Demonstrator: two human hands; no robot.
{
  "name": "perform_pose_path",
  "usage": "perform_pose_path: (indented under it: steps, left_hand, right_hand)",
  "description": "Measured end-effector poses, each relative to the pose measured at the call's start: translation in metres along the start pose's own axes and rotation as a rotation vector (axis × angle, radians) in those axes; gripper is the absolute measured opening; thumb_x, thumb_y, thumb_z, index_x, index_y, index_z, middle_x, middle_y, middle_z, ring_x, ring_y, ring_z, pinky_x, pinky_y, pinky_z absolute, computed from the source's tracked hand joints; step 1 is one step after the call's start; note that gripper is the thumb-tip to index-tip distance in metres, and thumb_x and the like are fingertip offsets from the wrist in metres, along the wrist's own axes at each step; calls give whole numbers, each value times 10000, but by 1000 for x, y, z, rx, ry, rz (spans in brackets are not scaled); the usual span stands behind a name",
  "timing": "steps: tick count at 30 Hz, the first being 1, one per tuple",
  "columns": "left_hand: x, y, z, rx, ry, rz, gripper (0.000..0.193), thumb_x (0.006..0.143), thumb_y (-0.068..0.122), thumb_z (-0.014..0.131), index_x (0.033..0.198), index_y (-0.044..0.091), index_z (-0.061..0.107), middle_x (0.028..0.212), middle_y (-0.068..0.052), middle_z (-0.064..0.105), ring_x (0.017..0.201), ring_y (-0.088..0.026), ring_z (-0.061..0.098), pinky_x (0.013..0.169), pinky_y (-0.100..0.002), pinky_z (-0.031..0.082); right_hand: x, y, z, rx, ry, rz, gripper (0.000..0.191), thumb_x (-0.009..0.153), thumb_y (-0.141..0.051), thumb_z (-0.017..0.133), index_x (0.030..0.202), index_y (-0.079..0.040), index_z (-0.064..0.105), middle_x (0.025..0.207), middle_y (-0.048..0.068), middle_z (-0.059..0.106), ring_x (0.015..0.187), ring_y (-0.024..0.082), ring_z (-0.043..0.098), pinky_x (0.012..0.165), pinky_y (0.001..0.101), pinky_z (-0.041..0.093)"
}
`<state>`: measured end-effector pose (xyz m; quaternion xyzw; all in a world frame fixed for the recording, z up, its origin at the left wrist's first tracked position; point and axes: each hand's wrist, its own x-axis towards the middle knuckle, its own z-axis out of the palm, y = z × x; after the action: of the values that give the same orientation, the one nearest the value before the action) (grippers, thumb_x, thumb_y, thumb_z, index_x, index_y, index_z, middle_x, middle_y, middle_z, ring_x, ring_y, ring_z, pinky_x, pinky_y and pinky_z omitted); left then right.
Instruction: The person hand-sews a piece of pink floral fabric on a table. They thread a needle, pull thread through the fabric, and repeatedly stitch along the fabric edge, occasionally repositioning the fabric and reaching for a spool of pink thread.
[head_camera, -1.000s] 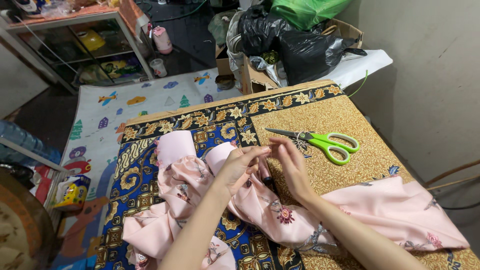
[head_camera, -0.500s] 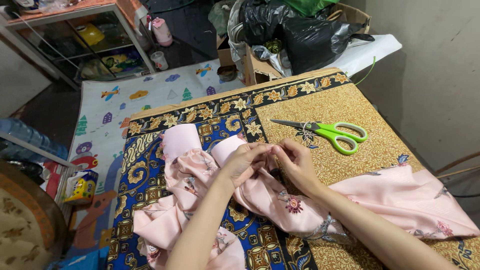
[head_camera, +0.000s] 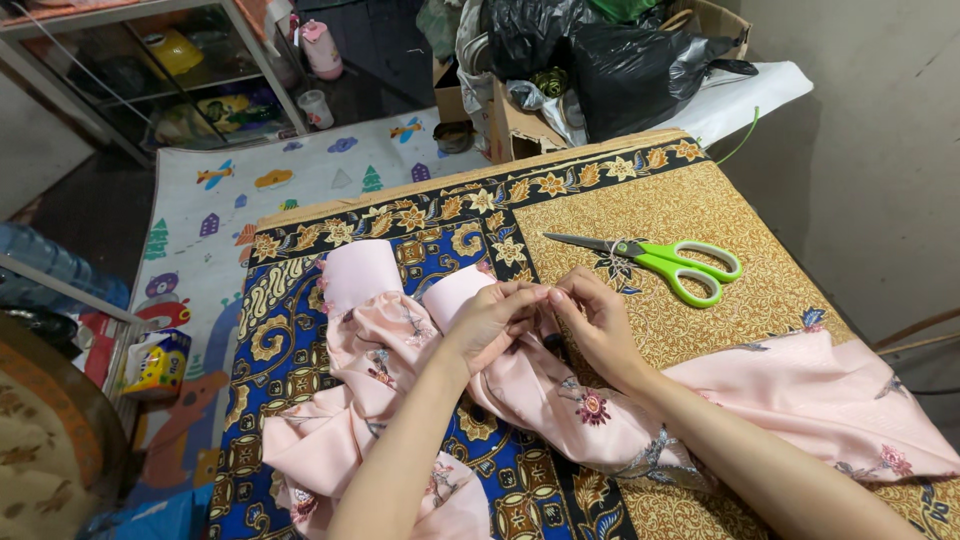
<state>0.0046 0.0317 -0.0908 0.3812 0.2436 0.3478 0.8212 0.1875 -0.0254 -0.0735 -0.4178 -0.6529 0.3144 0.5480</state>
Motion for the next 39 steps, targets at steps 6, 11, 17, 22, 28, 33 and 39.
perform_pose_path:
  steps: [6, 11, 17, 22, 28, 33, 39]
  left_hand:
    - [-3, 2, 3, 14, 26, -5, 131, 965, 173, 699, 995, 49, 728, 801, 54, 638, 658, -19, 483, 570, -196, 333]
    - [-4, 3, 4, -5, 11, 8, 121, 970, 163, 713, 979, 44, 724, 774, 58, 595, 650, -22, 461, 566, -200, 334]
    - [-4, 4, 3, -15, 26, -1, 118, 957, 161, 712, 971, 44, 726, 761, 61, 580, 637, -17, 446, 550, -192, 323]
    - [-3, 3, 1, 3, 45, -7, 140, 960, 172, 722, 988, 35, 733, 722, 78, 530, 616, -10, 416, 534, -187, 309]
    - [-1, 1, -5, 1, 37, -18, 175, 959, 167, 720, 1028, 7, 733, 720, 77, 523, 622, -15, 415, 537, -191, 302]
    - [0, -1, -8, 31, 22, -11, 200, 950, 170, 718, 1048, -4, 736, 700, 49, 531, 594, -44, 419, 532, -201, 303]
    - [2, -1, -10, 7, 4, -11, 184, 959, 165, 724, 1027, -6, 730, 705, 41, 536, 601, -42, 430, 532, -206, 305]
  right_hand:
    - [1, 0, 0, 32, -18, 1, 204, 1018, -126, 618, 875, 19, 623, 896, 56, 577, 855, 124, 547, 770, 270, 448]
    - [0, 1, 0, 25, -32, -2, 203, 1023, -127, 609, 882, 18, 619, 905, 54, 570, 868, 129, 550, 781, 272, 452]
    - [-1, 12, 1, 181, -22, 62, 205, 1048, -147, 582, 919, 9, 614, 910, 22, 574, 845, 91, 540, 756, 249, 449]
    - [2, 22, -1, 192, 38, 121, 206, 1052, -162, 590, 933, 1, 631, 854, -9, 575, 797, 52, 507, 718, 220, 426]
    - [4, 18, -6, 129, 132, 109, 220, 1036, -168, 598, 924, 3, 679, 829, -25, 583, 749, 42, 485, 669, 220, 397]
    - [15, 28, -19, 91, 365, 91, 234, 1055, -182, 581, 936, -11, 688, 829, -40, 596, 708, 38, 451, 623, 224, 345]
    - [17, 41, -32, 253, 617, 199, 269, 1146, -218, 588, 1036, 4, 693, 787, -15, 458, 692, 63, 352, 598, 249, 258]
